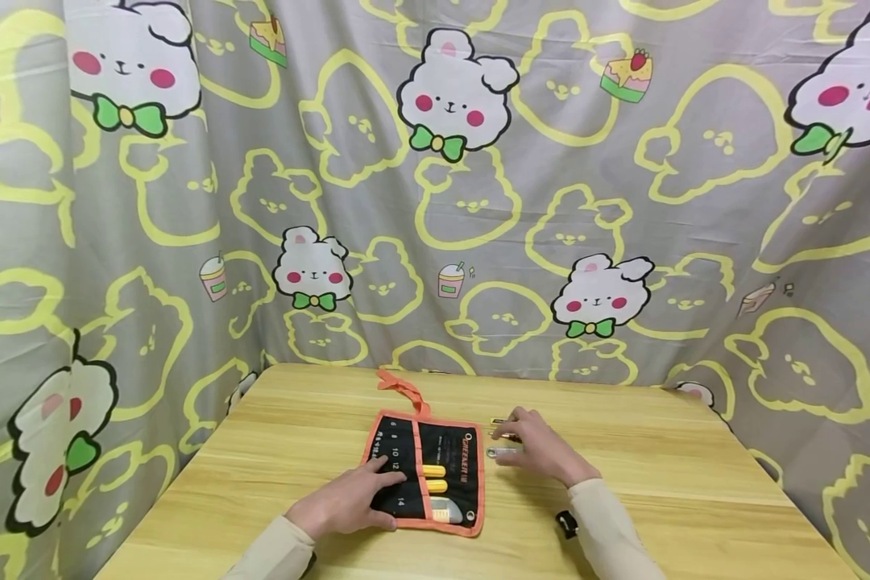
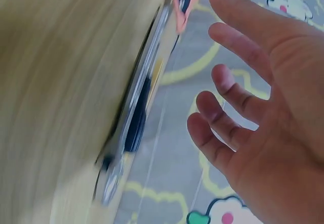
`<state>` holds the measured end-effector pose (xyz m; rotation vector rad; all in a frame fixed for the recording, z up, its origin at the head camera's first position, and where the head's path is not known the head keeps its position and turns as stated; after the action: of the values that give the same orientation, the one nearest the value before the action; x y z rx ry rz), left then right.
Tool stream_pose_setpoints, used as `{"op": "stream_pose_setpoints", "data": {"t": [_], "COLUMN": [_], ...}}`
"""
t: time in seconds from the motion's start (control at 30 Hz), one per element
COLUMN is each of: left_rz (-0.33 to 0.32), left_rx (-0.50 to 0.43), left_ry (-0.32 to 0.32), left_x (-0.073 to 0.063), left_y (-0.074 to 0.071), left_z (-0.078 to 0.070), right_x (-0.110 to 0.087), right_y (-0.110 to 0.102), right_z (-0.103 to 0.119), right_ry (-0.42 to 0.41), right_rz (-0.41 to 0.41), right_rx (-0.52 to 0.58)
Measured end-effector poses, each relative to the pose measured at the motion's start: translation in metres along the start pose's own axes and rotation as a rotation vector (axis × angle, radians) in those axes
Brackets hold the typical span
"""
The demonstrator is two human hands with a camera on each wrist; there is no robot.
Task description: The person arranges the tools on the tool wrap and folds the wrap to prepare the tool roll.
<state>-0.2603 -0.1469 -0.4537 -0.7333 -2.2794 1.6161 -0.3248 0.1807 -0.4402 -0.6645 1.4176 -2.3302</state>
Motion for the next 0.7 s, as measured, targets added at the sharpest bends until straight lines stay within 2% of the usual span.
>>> {"op": "stream_pose_setpoints", "data": {"t": [0.23, 0.47, 0.7], "left_rz": [0.001, -0.001, 0.0], "left_rx": [-0.009, -0.007, -0.011], "left_ry": [0.003, 0.005, 0.002], "left_x": [0.0, 0.0, 0.001], "left_y": [0.0, 0.0, -0.001], "left_z": [0.0, -0.001, -0.001], "right_x": [-0.015, -0.028, -0.032], "right_y": [-0.012, -0.016, -0.015], "right_z": [-0.028, -0.046, -0.053], "right_ry": [0.035, 0.094, 0.098], "right_rz": [-0.086, -0.071, -0.032], "right_rx": [-0.079, -0.087, -0.045]}}
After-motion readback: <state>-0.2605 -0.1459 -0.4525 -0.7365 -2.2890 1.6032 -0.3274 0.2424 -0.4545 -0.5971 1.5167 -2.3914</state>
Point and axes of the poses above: each hand's wrist, its own x-axis towards the middle knuckle, its own y-axis out of the palm, z = x × y, the point moved 2 cm from there along x, towards the middle knuckle, and after that the axes turned 2 degrees about x, right-handed, at the moved point
